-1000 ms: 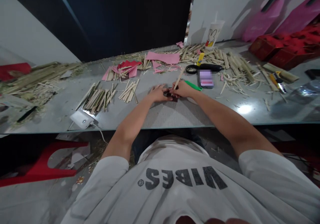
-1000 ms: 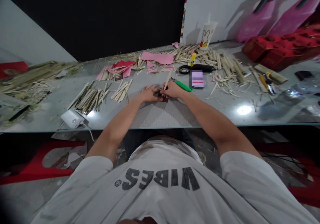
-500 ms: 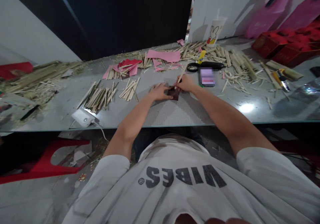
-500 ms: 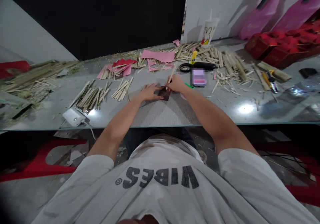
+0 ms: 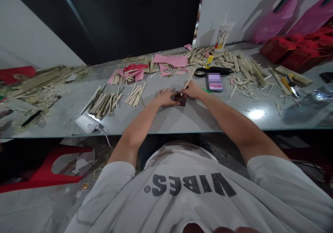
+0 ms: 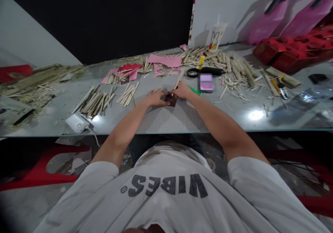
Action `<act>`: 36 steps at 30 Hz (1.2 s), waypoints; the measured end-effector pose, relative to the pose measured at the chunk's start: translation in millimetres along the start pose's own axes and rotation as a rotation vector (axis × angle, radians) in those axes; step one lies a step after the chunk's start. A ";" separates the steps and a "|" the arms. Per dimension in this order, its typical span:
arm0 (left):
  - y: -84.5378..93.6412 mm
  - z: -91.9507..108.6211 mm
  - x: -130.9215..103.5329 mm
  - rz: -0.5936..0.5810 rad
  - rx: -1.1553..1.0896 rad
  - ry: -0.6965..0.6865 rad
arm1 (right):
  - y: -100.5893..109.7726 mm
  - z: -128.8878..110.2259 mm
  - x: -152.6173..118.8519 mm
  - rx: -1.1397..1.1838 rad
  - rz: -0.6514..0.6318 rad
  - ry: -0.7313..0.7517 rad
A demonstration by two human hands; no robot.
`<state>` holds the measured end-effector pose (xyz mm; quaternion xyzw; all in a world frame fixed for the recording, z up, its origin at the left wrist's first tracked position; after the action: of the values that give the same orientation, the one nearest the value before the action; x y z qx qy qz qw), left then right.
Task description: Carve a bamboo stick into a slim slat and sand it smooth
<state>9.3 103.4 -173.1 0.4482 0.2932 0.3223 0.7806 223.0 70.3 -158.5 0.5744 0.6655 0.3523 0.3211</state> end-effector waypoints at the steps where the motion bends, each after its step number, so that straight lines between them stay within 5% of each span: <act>1: 0.1 -0.1 0.2 0.000 0.001 0.002 | -2.0 -0.9 -0.7 -0.007 -0.015 0.013; 36: 0.9 1.2 0.8 -0.012 0.016 0.043 | -5.4 -13.0 -4.1 -0.223 -0.006 0.037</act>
<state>10.5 103.8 -171.9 0.4455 0.3154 0.3248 0.7724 209.8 64.4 -155.8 0.5264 0.6296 0.4339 0.3718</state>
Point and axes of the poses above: each hand's wrist, its own x-axis towards the middle knuckle, its own y-axis out of the back of the hand, z = x × y, the point moved 2 cm from there along x, towards the middle knuckle, and after that the axes turned 13 degrees about -x, right-handed, at the moved point
